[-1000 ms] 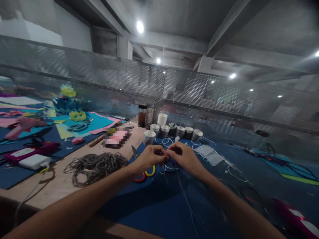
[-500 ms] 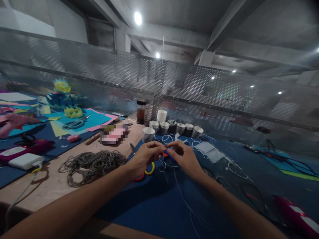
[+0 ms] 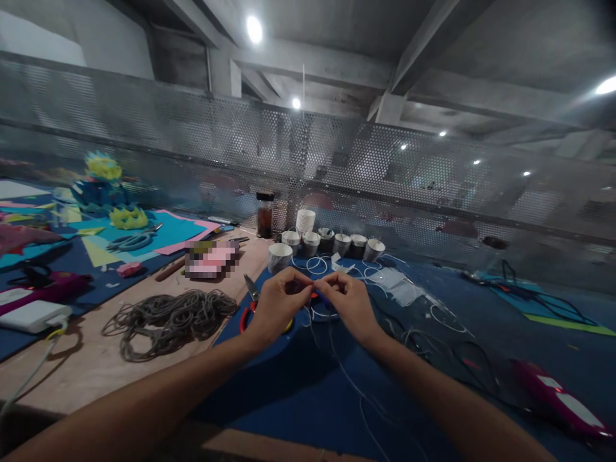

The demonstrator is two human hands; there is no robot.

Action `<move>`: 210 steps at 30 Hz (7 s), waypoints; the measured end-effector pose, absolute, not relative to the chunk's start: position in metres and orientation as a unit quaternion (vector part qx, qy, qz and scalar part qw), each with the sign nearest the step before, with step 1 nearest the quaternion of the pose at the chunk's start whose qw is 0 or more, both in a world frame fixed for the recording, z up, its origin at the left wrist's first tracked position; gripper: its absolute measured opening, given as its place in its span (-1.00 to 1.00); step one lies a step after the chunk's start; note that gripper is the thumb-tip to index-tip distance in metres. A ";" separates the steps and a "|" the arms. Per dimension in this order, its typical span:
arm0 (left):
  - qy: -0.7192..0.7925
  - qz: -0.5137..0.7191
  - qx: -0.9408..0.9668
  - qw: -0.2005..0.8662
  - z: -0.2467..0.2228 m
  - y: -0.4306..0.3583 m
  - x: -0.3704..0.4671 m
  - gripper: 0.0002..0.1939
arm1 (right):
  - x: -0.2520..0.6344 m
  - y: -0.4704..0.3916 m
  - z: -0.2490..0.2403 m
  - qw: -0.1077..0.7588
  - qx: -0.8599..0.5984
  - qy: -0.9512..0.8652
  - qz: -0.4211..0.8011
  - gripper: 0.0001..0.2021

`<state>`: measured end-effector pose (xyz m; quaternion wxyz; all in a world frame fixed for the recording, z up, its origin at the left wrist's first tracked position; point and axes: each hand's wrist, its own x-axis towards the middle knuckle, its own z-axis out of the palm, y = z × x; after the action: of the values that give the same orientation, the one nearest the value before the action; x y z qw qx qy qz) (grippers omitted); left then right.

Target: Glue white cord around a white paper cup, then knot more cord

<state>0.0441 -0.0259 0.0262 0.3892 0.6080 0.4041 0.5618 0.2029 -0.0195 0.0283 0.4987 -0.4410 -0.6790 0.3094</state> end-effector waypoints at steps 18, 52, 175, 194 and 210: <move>0.310 0.460 0.480 0.679 0.020 -0.016 0.032 -0.79 | 0.208 -0.018 0.034 0.510 -0.424 -0.678 0.318 -0.74; 0.358 0.516 0.507 0.590 0.022 -0.018 0.029 -0.79 | 0.206 -0.034 0.030 0.434 -0.414 -0.796 0.079 -0.85; 0.367 0.488 0.510 0.606 0.018 -0.014 0.024 -0.79 | 0.203 -0.028 0.032 0.434 -0.454 -0.749 0.213 -0.75; 0.344 0.490 0.514 0.614 0.014 -0.024 0.035 -0.76 | 0.198 -0.021 0.023 0.531 -0.391 -0.627 0.415 -0.77; 0.230 0.441 0.550 0.671 0.029 -0.017 0.015 -0.85 | 0.204 -0.026 0.032 0.402 -0.329 -0.572 0.635 -0.79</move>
<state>0.0152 -0.0173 0.0290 0.6711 0.5497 0.2300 0.4410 0.2042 -0.0260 0.0321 0.4018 -0.3291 -0.5719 0.6350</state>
